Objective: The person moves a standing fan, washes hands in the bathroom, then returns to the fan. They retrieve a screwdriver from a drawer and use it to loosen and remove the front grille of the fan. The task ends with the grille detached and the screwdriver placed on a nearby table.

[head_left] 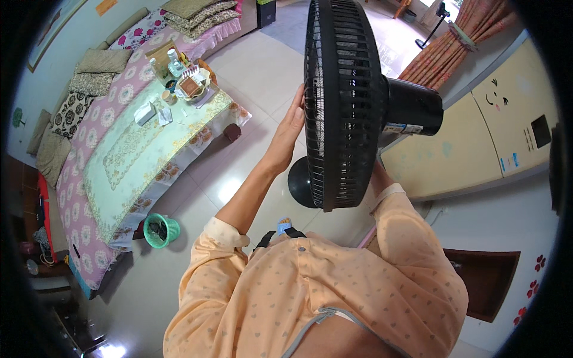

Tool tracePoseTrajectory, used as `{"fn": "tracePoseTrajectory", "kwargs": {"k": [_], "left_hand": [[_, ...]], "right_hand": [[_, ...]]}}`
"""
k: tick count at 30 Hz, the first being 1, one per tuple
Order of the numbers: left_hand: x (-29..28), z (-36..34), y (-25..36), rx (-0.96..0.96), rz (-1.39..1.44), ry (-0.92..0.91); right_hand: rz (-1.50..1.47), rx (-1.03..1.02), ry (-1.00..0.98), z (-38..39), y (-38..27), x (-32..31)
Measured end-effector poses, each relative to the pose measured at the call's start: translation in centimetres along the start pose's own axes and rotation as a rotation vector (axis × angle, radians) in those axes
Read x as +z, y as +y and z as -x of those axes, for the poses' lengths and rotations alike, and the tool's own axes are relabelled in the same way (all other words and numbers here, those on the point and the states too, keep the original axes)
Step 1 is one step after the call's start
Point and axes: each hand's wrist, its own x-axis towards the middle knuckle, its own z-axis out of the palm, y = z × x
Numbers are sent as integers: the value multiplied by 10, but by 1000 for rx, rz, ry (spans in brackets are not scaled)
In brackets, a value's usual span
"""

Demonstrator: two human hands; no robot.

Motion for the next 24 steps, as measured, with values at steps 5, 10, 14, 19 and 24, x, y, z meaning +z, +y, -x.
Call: {"fn": "tracePoseTrajectory", "kwargs": {"k": [5,10,14,19,24], "left_hand": [[5,5,-14,-51,55,70],[-3,14,-30,-44,124,108],[-10,19,-28,-58,402,159],[-16,29,-7,133,-48,4],[-57,56,6,108,-330,-36]], "right_hand": [[34,13,-77,5,2,0],[374,-76,-107,60,-36,-5],[358,-60,-45,120,-86,4],[75,-134,135,190,-87,10],[-407,-346,91,284,2,36]]}}
